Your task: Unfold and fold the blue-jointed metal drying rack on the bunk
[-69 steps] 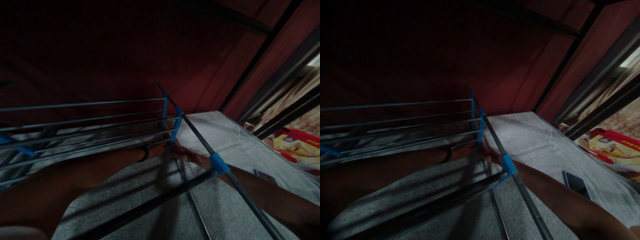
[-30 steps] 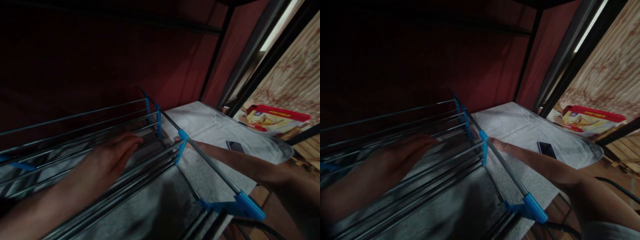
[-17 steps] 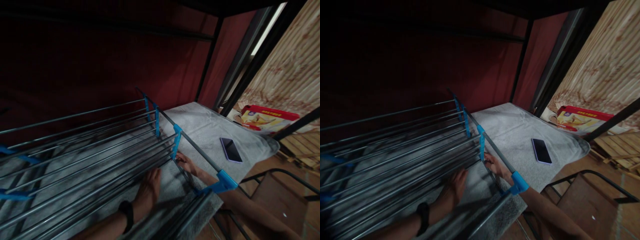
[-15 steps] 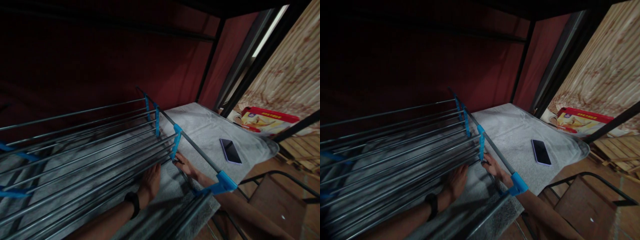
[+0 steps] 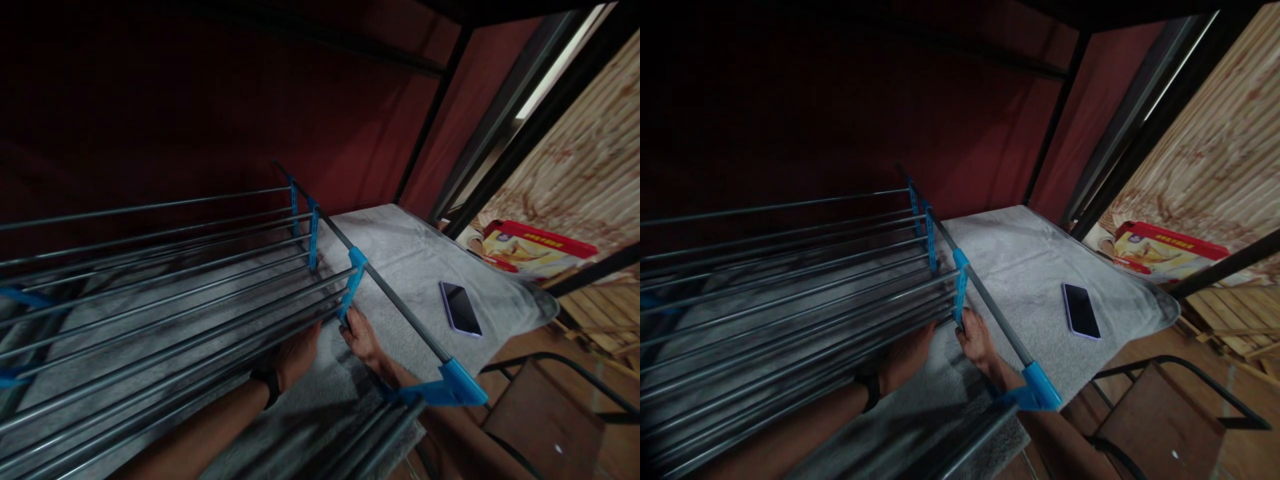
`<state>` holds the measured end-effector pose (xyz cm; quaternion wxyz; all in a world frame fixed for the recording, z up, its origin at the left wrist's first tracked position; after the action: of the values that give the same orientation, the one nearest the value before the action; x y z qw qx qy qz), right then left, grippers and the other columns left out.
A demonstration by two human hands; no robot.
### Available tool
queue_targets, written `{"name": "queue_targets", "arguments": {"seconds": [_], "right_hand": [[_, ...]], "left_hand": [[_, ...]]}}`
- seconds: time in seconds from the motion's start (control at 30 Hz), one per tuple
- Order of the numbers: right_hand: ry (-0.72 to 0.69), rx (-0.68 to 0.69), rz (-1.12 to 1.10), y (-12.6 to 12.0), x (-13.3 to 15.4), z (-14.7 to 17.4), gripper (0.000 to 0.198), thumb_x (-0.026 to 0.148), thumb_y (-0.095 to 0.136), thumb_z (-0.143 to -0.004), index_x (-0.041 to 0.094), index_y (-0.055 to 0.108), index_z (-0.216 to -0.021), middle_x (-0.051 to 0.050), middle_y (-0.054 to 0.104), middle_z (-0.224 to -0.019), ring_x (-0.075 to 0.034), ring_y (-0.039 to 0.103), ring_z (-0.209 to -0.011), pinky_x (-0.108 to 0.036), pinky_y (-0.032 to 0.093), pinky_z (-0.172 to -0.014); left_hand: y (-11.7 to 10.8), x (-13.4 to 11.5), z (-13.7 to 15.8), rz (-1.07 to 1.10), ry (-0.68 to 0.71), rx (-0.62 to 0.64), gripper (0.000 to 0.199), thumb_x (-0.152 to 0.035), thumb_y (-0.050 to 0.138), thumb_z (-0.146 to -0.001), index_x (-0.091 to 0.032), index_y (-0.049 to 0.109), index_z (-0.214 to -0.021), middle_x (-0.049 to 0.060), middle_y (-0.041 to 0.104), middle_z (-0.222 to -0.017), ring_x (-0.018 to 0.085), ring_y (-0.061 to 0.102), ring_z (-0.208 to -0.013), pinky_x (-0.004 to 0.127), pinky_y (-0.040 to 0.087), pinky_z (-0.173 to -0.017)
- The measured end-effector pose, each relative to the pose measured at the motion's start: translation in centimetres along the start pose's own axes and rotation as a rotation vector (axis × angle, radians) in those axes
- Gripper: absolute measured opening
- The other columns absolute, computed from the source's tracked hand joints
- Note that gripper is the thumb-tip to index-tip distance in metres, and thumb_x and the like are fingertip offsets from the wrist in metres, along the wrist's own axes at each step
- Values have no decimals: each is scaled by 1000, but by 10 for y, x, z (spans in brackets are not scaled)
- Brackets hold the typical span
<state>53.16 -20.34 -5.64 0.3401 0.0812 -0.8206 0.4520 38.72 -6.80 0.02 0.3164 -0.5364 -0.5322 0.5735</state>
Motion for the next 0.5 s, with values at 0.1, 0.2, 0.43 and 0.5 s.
{"name": "queue_targets", "arguments": {"seconds": [0.1, 0.2, 0.43, 0.5], "right_hand": [[-5, 12, -8, -2, 3, -1, 45, 18, 49, -88, 22, 52, -133, -9, 63, -127, -25, 57, -117, -43, 48, -102], [2, 4, -16, -3, 4, -1, 44, 19, 48, -89, 21, 52, -133, -10, 63, -125, -25, 57, -115, -44, 48, -101], [23, 9, -17, -2, 3, 0, 45, 19, 49, -88, 23, 52, -133, -10, 62, -127, -27, 56, -117, -47, 46, -103], [33, -2, -2, -2, 3, 1, 44, 20, 49, -88, 22, 52, -132, -11, 63, -125, -28, 56, -116, -47, 46, -102]], "left_hand": [[-5, -3, -1, -33, 19, 9, 44, -15, 35, -100, -21, 52, -140, 11, 61, -141, 25, 55, -132, 43, 36, -119], [-10, -7, -1, -33, 39, 28, 42, -14, 34, -100, -19, 56, -136, 12, 62, -139, 26, 57, -129, 45, 39, -117], [-26, -12, -5, 30, 40, 8, 43, -16, 32, -100, -24, 59, -132, 6, 65, -134, 26, 58, -126, 45, 37, -117], [-29, -13, -6, 59, 59, -11, 44, -18, 31, -101, -26, 57, -135, 4, 66, -132, 25, 58, -124, 44, 36, -118]]}}
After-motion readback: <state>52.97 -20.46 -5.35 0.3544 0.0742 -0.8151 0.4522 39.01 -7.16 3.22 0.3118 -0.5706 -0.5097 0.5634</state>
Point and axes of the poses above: each hand's wrist, its own z-axis away from the middle knuckle, its own y-axis out of the palm, x = y × z, the point moved 2 cm from there along -z, towards the middle knuckle
